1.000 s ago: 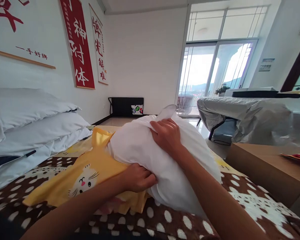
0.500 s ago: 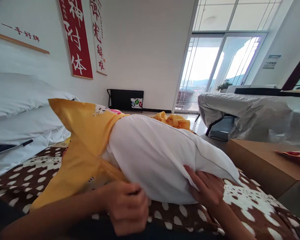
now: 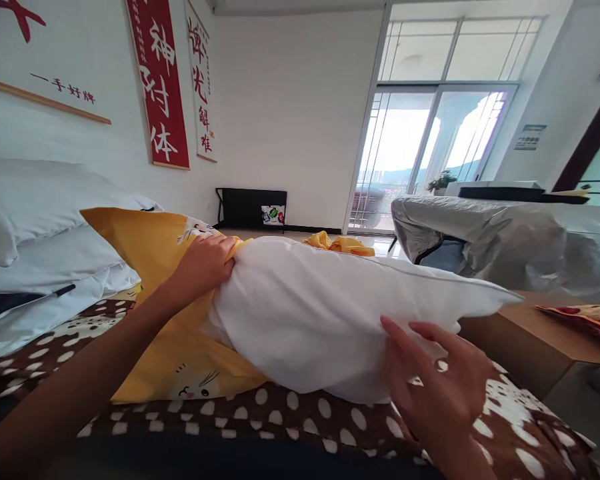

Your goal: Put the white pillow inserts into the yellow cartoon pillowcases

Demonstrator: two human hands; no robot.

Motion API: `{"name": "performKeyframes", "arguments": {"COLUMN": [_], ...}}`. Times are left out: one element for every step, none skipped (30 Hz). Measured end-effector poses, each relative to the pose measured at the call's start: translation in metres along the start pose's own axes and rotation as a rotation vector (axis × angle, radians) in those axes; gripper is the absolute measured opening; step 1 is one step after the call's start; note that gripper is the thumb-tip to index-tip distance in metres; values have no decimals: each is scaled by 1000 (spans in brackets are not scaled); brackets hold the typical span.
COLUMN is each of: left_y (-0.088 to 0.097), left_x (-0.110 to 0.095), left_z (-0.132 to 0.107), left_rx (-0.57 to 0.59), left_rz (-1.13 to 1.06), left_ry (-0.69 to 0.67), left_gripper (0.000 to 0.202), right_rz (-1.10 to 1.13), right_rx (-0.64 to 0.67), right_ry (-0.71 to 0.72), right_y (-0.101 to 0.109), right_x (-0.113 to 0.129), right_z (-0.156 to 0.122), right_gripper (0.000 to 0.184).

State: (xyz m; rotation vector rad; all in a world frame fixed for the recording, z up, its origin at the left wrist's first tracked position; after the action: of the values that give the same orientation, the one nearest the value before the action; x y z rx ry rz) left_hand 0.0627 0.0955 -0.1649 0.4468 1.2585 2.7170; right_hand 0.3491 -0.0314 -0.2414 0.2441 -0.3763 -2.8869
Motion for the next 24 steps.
{"name": "performKeyframes", "arguments": {"left_y": [3, 6, 10, 14, 18, 22, 26, 28, 30, 29, 28, 26, 24, 22, 20, 16, 12, 7, 2, -3, -6, -9, -11, -13], "left_x": [-1, -1, -1, -1, -1, -1, -1, 0, 1, 3, 4, 5, 5, 3, -1, -6, -12, -18, -23, -27, -31, -34, -38, -42], "left_z": [-1, -1, -2, -3, -4, -6, -8, -10, -11, -11, -11, -9, -6, -3, 1, 6, 11, 15, 20, 24, 28, 33, 37, 41], "left_rx": [-1, -6, -14, -23, -36, -54, -75, -92, -104, -107, -105, -98, -90, -80, -64, -28, 21, 78, 133, 177, 207, 219, 214, 205], "left_rz": [8, 4, -13, -41, -70, -91, -99, -93, -77, -58, -42, -29, -12, 12, 43, 83, 127, 167, 200, 226, 245, 260, 272, 285], "left_ry": [15, 40, 68, 93, 114, 130, 143, 152, 160, 165, 171, 172, 168, 156, 136, 113, 90, 71, 62, 58, 55, 50, 35, 8], "left_gripper": [23, 22, 21, 21, 21, 21, 21, 21, 20, 19, 18, 18, 18, 18, 18, 19, 21, 22, 21, 20, 19, 19, 20, 22], "right_rz": [-6, 11, 31, 50, 69, 96, 124, 152, 181, 206, 229, 248, 264, 276, 285, 290, 292, 291, 291, 292, 295, 300, 305, 311], "right_rx": [-61, -46, -14, 64, 183, 293, 409, 508, 580, 627, 650, 655, 652, 647, 644, 642, 639, 637, 636, 635, 636, 636, 635, 630], "right_ry": [24, 109, 220, 284, 335, 358, 361, 367, 375, 392, 417, 444, 470, 491, 511, 530, 548, 564, 577, 588, 595, 601, 607, 613], "right_y": [4, 0, -8, -21, -40, -59, -78, -95, -107, -115, -119, -119, -116, -113, -109, -105, -101, -98, -96, -94, -92, -91, -90, -89], "right_x": [16, 38, 61, 79, 95, 106, 114, 121, 127, 132, 137, 141, 145, 148, 152, 155, 158, 160, 162, 164, 166, 167, 168, 169], "right_z": [18, 38, 56, 73, 87, 98, 103, 104, 102, 97, 92, 86, 81, 76, 73, 71, 70, 68, 67, 66, 65, 63, 62, 60], "right_gripper": [38, 41, 43, 44, 46, 50, 54, 56, 58, 58, 57, 56, 55, 53, 52, 51, 50, 49, 48, 47, 47, 47, 47, 46]}}
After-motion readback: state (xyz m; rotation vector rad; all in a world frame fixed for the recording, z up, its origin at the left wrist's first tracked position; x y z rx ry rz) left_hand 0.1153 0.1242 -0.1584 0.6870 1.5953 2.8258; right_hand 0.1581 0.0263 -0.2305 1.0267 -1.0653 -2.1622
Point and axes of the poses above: each hand's wrist, its own z-axis towards the middle knuckle, its own y-axis out of the back of the hand, x = y × z, the point moved 8 cm from there along z, towards the middle knuckle, and after that the axes turned 3 degrees about x, right-handed, at the moved point
